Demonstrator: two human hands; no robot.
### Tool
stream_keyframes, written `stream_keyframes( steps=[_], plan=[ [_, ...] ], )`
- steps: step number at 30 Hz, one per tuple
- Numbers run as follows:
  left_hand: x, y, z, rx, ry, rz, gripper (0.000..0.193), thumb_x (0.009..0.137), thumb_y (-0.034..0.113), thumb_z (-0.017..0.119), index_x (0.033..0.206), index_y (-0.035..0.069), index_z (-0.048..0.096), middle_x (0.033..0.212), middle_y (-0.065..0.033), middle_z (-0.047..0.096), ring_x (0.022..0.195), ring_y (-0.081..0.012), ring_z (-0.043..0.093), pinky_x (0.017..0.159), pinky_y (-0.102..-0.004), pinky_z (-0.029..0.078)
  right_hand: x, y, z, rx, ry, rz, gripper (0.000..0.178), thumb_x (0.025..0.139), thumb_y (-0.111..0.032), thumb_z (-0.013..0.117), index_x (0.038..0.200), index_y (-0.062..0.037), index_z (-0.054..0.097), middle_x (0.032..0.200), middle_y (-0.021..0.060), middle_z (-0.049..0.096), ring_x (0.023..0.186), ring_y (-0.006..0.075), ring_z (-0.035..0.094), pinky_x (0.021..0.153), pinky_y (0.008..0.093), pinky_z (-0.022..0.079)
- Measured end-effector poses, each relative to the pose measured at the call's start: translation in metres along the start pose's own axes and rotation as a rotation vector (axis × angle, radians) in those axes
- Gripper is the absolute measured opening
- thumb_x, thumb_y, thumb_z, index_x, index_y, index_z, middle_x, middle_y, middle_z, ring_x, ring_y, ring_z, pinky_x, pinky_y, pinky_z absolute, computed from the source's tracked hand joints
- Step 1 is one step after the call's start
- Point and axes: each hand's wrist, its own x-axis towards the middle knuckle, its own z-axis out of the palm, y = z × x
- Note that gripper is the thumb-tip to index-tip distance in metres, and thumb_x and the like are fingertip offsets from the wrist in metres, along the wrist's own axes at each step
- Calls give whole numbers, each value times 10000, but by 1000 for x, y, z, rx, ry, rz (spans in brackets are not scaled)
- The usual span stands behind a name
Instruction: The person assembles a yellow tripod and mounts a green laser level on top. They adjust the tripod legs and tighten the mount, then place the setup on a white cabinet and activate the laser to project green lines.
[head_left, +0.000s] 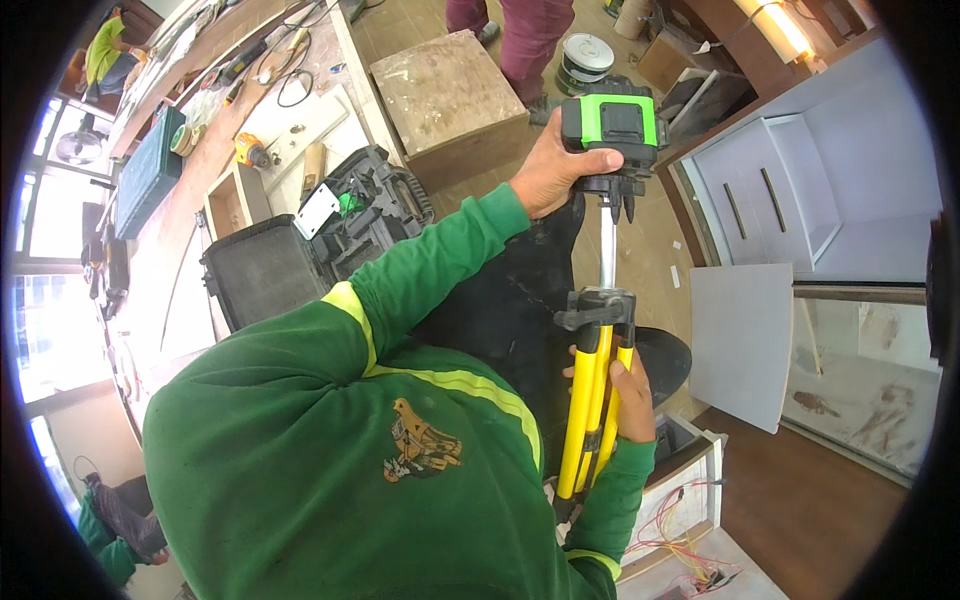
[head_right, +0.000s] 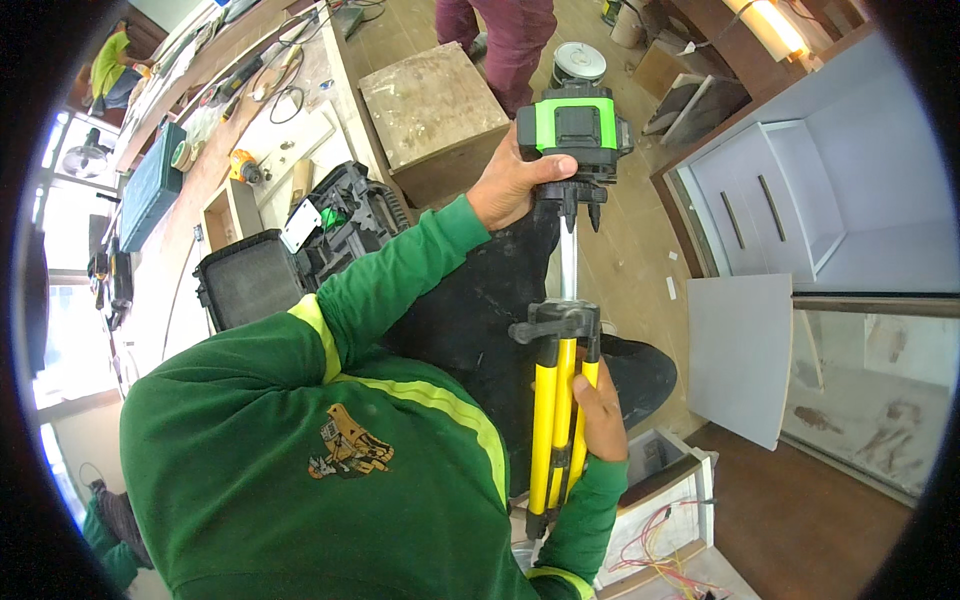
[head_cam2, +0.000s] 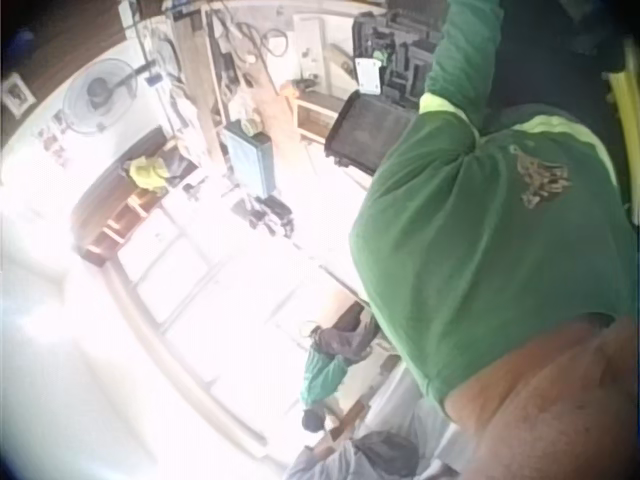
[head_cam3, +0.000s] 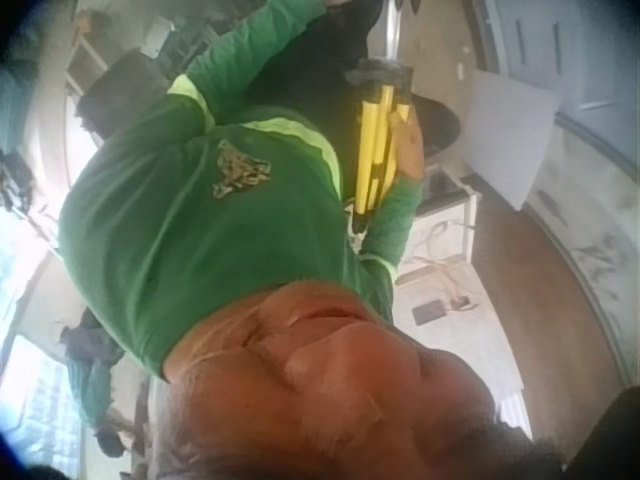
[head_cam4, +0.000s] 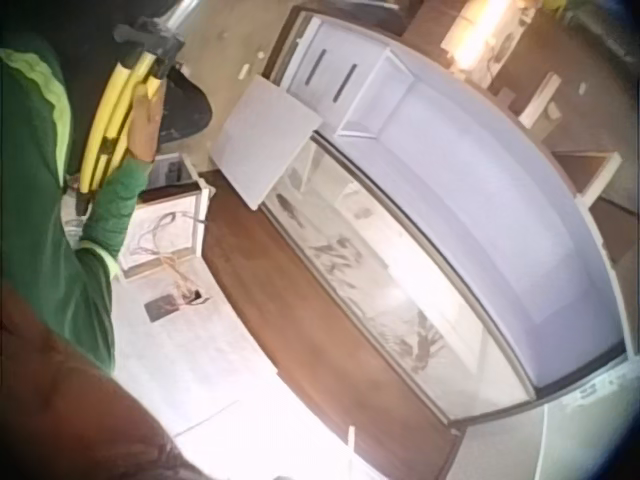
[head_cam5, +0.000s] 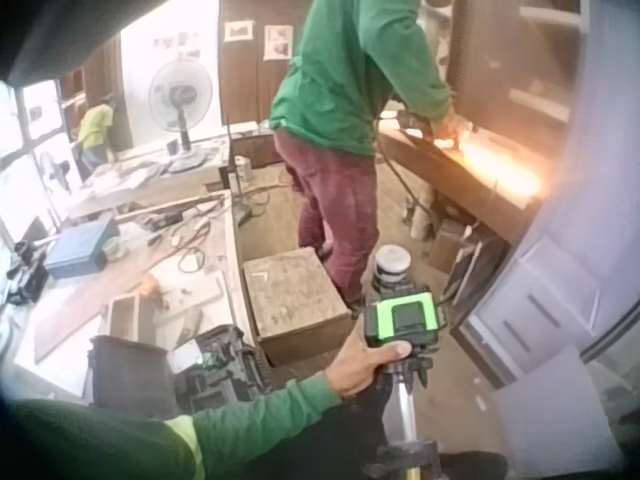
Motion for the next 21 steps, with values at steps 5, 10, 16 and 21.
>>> stream_keyframes(
  steps=[5,10,16,21],
  plan=[
    [10,6,10,-45,-57,26,876,878,72,937,1564,61,392,1463,-128,610,1344,-234,651,1174,-441,563,15,29,-4,620,-263,165,691,1109,-566,519,1515,-8,562,1349,336,712,1029,443,791,862,505,674],
    [12,1,7,-5,-53,64,833,880,58,930,1549,55,432,1446,-131,637,1303,-232,683,1142,-438,591,48,62,-9,491,-108,76,608,1164,-548,460,1426,-25,627,1196,268,757,973,349,783,844,435,656],
    [5,-8,-1,-49,-13,-41,815,885,50,920,1542,55,438,1411,-140,657,1283,-241,695,1109,-436,613,13,22,-5,-313,190,-213,766,1106,-694,550,1485,-28,556,1263,133,735,1129,272,727,1016,382,552],
    [-3,-15,-1,-72,-2,-95,754,909,40,872,1527,21,442,1374,-162,680,1203,-281,737,1040,-483,651,-17,-19,31,-745,205,-145,488,1174,-375,550,1479,6,549,1216,269,700,1140,317,705,1030,445,529]
  ],
)
